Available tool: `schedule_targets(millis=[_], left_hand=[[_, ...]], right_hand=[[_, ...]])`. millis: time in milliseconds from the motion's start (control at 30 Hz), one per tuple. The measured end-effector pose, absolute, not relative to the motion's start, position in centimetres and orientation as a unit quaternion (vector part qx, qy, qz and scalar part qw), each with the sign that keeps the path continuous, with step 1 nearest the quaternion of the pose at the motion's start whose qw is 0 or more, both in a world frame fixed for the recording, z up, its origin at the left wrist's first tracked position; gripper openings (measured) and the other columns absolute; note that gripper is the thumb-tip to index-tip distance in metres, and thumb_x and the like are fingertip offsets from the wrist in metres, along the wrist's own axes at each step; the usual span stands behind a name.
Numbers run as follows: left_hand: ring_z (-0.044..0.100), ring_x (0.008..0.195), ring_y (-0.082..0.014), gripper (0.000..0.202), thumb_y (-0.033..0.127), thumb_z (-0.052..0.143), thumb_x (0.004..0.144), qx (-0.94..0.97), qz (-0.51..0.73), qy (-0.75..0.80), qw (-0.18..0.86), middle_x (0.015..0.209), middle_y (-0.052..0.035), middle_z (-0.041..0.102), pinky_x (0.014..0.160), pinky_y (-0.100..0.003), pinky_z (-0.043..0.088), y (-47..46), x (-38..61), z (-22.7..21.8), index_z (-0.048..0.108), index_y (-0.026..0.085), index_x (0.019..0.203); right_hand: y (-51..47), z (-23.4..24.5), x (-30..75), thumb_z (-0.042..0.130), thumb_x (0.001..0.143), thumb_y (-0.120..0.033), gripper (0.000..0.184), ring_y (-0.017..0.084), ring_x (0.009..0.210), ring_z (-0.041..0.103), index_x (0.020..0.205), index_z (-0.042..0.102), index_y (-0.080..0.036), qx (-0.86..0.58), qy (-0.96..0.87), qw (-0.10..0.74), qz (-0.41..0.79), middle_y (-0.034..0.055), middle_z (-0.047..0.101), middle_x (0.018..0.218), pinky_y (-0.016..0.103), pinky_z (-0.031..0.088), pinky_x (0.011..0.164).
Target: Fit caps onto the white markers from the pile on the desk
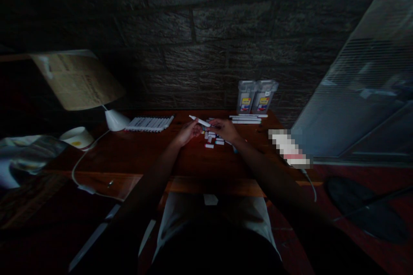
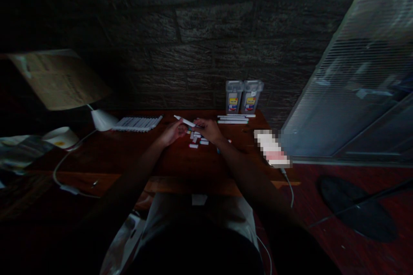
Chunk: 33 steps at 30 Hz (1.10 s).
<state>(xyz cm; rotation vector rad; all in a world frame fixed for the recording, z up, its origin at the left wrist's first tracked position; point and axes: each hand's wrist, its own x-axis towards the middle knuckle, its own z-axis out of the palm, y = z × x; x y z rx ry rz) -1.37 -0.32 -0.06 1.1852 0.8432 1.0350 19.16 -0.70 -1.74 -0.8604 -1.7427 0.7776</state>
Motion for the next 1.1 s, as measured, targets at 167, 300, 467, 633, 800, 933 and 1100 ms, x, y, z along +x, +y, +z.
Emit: schedule_targets(millis=[167, 300, 467, 633, 800, 933, 1100], left_hand=[[0.053, 0.051, -0.0091, 0.046, 0.057, 0.071, 0.086, 0.518, 0.460, 0.368, 0.620, 0.061, -0.0017, 0.064, 0.051, -0.023, 0.034, -0.5, -1.3, 0.1, 0.059, 0.016, 0.072], [0.054, 0.053, -0.0097, 0.045, 0.055, 0.070, 0.087, 0.513, 0.453, 0.371, 0.627, 0.062, -0.0032, 0.064, 0.052, -0.023, 0.035, -0.6, -1.2, 0.4, 0.061, 0.015, 0.069], [0.053, 0.054, -0.0108, 0.038, 0.044, 0.062, 0.091, 0.485, 0.438, 0.382, 0.653, 0.061, -0.0038, 0.064, 0.053, -0.024, 0.036, -0.8, -1.2, 0.8, 0.062, 0.015, 0.067], [0.055, 0.056, -0.0125, 0.025, 0.036, 0.058, 0.087, 0.478, 0.432, 0.369, 0.670, 0.062, -0.0034, 0.064, 0.055, -0.024, 0.037, -0.8, -1.4, 1.0, 0.069, 0.014, 0.083], [0.055, 0.057, -0.0126, 0.023, 0.036, 0.061, 0.084, 0.483, 0.432, 0.372, 0.665, 0.063, -0.0031, 0.064, 0.055, -0.024, 0.036, -0.8, -1.4, 0.9, 0.069, 0.014, 0.085], [0.055, 0.058, -0.0121, 0.022, 0.036, 0.064, 0.083, 0.498, 0.434, 0.369, 0.653, 0.065, -0.0033, 0.064, 0.055, -0.025, 0.035, -0.7, -1.4, 0.7, 0.069, 0.014, 0.084], [0.055, 0.058, -0.0116, 0.024, 0.037, 0.069, 0.081, 0.509, 0.433, 0.365, 0.648, 0.066, -0.0035, 0.065, 0.055, -0.025, 0.035, -0.6, -1.4, 0.5, 0.069, 0.013, 0.083]], right_hand=[[-0.9, -1.6, 19.2, 0.078, 0.080, -0.041, 0.024, 0.019, 0.087, 0.074, 0.094, 0.077, -0.021, -0.354, -0.727, 0.492, 0.322, 0.0037, 0.080, 0.095, 0.034, 0.058, 0.087], [-1.0, -1.5, 19.3, 0.076, 0.083, -0.042, 0.025, 0.019, 0.086, 0.074, 0.096, 0.078, -0.022, -0.362, -0.731, 0.481, 0.322, 0.0035, 0.080, 0.095, 0.032, 0.058, 0.082], [-0.8, -1.7, 19.2, 0.073, 0.084, -0.046, 0.032, 0.017, 0.077, 0.073, 0.102, 0.078, -0.021, -0.358, -0.724, 0.475, 0.349, 0.0039, 0.079, 0.093, 0.029, 0.058, 0.072], [-0.8, -1.8, 19.1, 0.071, 0.085, -0.047, 0.032, 0.017, 0.075, 0.072, 0.100, 0.079, -0.021, -0.366, -0.727, 0.473, 0.336, 0.0025, 0.078, 0.087, 0.029, 0.057, 0.068], [-0.8, -1.9, 19.1, 0.074, 0.083, -0.046, 0.028, 0.019, 0.087, 0.073, 0.098, 0.080, -0.022, -0.355, -0.736, 0.476, 0.326, 0.0022, 0.079, 0.095, 0.030, 0.057, 0.077], [-0.7, -2.0, 19.0, 0.077, 0.080, -0.044, 0.029, 0.021, 0.092, 0.074, 0.099, 0.079, -0.022, -0.349, -0.735, 0.483, 0.323, 0.0031, 0.079, 0.098, 0.033, 0.058, 0.082], [-0.8, -1.9, 19.0, 0.074, 0.085, -0.040, 0.028, 0.021, 0.097, 0.074, 0.106, 0.077, -0.023, -0.351, -0.750, 0.470, 0.305, 0.0032, 0.079, 0.104, 0.035, 0.057, 0.090]])
